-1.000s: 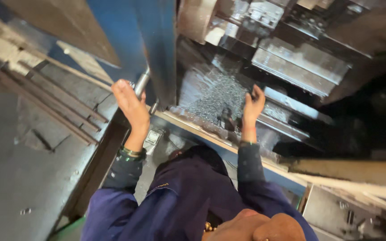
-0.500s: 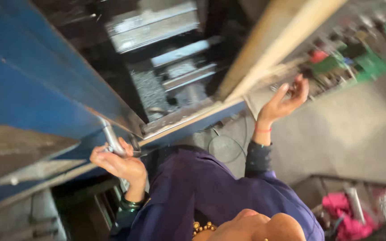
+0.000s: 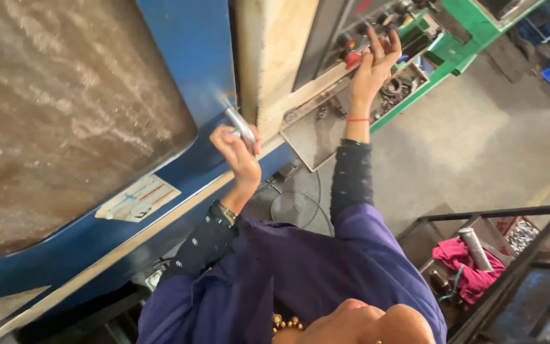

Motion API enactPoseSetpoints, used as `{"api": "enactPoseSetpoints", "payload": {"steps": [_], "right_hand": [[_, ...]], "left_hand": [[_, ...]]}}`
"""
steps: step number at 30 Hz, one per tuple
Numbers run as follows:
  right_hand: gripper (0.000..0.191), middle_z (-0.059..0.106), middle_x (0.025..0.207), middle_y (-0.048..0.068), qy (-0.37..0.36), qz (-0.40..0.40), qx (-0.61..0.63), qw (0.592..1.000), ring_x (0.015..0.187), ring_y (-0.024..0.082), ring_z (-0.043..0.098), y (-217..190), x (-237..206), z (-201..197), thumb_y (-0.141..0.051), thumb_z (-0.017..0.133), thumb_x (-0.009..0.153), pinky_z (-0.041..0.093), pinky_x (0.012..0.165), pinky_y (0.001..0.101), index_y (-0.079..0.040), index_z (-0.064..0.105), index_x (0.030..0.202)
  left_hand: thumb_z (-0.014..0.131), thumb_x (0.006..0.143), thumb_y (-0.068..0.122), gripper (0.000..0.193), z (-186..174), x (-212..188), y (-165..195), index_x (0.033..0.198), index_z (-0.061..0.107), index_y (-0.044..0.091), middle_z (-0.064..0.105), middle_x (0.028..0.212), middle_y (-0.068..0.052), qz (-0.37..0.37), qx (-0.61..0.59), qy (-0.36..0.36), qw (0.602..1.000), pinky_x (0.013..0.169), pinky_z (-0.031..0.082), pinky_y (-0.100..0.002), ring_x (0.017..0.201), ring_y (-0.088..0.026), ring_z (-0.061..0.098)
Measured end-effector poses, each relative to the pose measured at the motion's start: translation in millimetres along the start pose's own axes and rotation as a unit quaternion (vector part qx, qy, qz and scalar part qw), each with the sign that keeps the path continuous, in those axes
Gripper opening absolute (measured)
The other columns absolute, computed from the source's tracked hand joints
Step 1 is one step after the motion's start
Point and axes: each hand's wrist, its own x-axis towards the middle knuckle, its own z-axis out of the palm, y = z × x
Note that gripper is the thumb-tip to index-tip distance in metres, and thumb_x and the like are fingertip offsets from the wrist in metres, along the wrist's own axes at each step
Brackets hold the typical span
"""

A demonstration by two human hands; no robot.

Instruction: The person takes small cylindrical metal parts from a tray next to a lathe, turns each part over in their hands to check it, and uses a handheld file-like tool on some parts. They place finished parts back into the tray and return to the machine to retrieve more.

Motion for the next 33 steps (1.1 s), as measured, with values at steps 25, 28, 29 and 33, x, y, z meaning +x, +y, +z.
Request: {"api": "enactPoseSetpoints", "payload": {"steps": [25,28,29,33], "right_hand": [[0.027,0.075,0.112,0.011,0.463,0.301,-0.259,0.792,0.107,0.013,0.069,-225,-455,-314,-0.004,0.06,0.101,0.051,0.097,0.0245,0.002,0.059,0.128],[0.026,0.075,0.112,0.008,0.447,0.298,-0.339,0.772,0.104,0.013,0.069,-260,-464,-290,-0.007,0.061,0.101,0.052,0.094,0.0261,-0.003,0.062,0.126],[0.025,0.074,0.111,0.007,0.44,0.309,-0.391,0.747,0.102,0.013,0.069,-274,-469,-282,-0.008,0.063,0.1,0.052,0.092,0.0275,-0.005,0.064,0.125],[0.02,0.078,0.1,0.005,0.341,0.28,-0.637,0.632,0.102,0.024,0.065,-333,-494,-269,-0.011,0.073,0.095,0.047,0.096,0.0375,-0.008,0.073,0.114]], "left_hand": [[0.036,0.115,0.053,0.042,6,13,-24,0.12,0.035,0.011,0.046,0.098,-0.014,0.019,-0.055,0.028,0.998,0.042,0.034,-0.026,0.065,-0.02,0.045],[0.036,0.114,0.052,0.04,-10,16,-22,0.12,0.033,0.012,0.048,0.096,-0.016,-0.031,-0.101,-0.032,0.994,0.046,0.038,-0.028,0.063,-0.02,0.045],[0.036,0.114,0.052,0.041,-15,18,-22,0.119,0.033,0.012,0.049,0.094,-0.016,-0.029,-0.101,-0.044,0.994,0.048,0.041,-0.029,0.064,-0.021,0.048],[0.035,0.113,0.053,0.043,-27,22,-29,0.116,0.034,0.01,0.053,0.093,-0.018,-0.045,-0.11,-0.055,0.991,0.056,0.051,-0.034,0.07,-0.025,0.057]]}}
